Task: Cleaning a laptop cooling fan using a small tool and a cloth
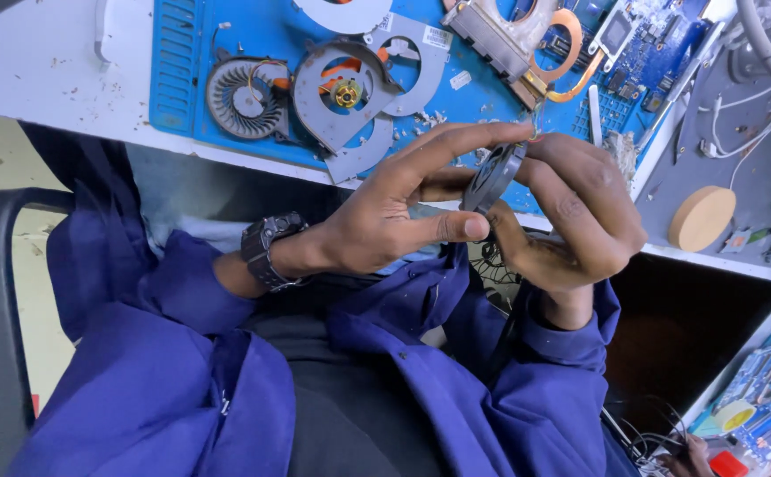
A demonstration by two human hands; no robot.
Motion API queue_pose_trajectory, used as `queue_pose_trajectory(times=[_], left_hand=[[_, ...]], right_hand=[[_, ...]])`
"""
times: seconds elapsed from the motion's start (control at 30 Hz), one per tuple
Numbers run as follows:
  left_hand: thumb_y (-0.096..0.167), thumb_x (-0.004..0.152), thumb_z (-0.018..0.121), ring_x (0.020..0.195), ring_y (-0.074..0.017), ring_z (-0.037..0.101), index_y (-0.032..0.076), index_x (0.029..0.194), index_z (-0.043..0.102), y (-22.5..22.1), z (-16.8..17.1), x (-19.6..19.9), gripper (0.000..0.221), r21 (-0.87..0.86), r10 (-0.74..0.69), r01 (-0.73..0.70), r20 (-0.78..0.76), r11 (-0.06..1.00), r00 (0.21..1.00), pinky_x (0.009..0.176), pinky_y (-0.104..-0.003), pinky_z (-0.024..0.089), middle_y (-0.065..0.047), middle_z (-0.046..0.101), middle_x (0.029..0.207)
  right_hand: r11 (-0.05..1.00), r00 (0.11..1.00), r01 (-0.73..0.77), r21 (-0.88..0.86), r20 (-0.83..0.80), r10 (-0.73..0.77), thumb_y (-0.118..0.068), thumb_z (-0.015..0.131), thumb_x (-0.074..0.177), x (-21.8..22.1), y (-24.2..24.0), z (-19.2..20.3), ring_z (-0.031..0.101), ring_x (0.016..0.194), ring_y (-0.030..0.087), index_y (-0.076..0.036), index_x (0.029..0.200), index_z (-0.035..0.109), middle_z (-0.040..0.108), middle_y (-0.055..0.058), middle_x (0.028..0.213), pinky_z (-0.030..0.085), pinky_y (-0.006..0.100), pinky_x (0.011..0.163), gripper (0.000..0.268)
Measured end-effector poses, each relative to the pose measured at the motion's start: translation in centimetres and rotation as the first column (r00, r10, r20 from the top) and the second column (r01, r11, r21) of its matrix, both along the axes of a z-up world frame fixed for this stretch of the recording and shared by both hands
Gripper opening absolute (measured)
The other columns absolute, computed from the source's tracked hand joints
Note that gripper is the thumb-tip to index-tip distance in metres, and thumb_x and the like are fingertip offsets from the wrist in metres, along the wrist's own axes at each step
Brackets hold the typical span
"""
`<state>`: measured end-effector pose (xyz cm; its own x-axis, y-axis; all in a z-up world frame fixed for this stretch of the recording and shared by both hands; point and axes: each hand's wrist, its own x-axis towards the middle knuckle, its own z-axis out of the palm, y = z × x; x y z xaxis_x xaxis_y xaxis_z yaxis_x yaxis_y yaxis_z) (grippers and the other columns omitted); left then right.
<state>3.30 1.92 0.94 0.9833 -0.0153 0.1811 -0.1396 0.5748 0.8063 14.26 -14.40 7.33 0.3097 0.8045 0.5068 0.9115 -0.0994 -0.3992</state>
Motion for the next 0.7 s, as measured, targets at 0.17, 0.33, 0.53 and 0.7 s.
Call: queue_pose_trajectory(times=[0.17,0.33,0.53,0.7], left_hand=[[0.030,0.108,0.067,0.154,-0.0212,0.050,0.019,0.160,0.036,0.9,0.2,-0.1,0.061,-0.008,-0.079,0.079,-0.026,0.997,0.997,0.129,-0.039,0.054,-0.007,0.040,0.168],[0.028,0.108,0.066,0.148,-0.0181,0.052,0.020,0.161,0.036,0.9,0.0,-0.2,0.061,-0.012,-0.094,0.094,-0.041,0.996,0.995,0.125,-0.034,0.056,-0.006,0.043,0.155],[0.036,0.110,0.061,0.153,-0.0211,0.048,0.022,0.161,0.034,1.5,0.0,-0.2,0.059,0.054,-0.101,0.102,-0.038,0.993,0.994,0.126,-0.037,0.057,-0.008,0.044,0.156],[0.036,0.108,0.064,0.140,-0.0183,0.057,0.023,0.160,0.036,1.0,-0.4,-0.1,0.061,0.032,-0.106,0.107,-0.053,0.994,0.993,0.118,-0.031,0.062,-0.007,0.046,0.151]], right_hand=[[0.999,1.000,-0.003,-0.034,0.008,0.003,-0.008,0.071,0.097,-0.4,0.1,0.2,0.068,0.084,0.046,0.015,0.097,0.067,0.066,0.030,0.094,0.056,0.052,0.077,0.023],[0.996,1.000,0.010,-0.094,-0.017,-0.012,-0.005,0.071,0.098,-0.8,0.6,0.9,0.068,0.086,0.046,0.016,0.097,0.069,0.067,0.032,0.095,0.055,0.050,0.080,0.021],[0.982,0.998,0.041,-0.183,-0.038,-0.049,-0.009,0.071,0.100,-1.7,0.7,1.5,0.067,0.096,0.048,0.017,0.107,0.065,0.065,0.035,0.107,0.056,0.052,0.086,0.027],[0.989,0.998,0.068,-0.130,-0.002,-0.069,-0.027,0.072,0.098,-1.6,0.5,0.7,0.069,0.092,0.046,0.015,0.103,0.066,0.066,0.032,0.102,0.056,0.053,0.083,0.043]])
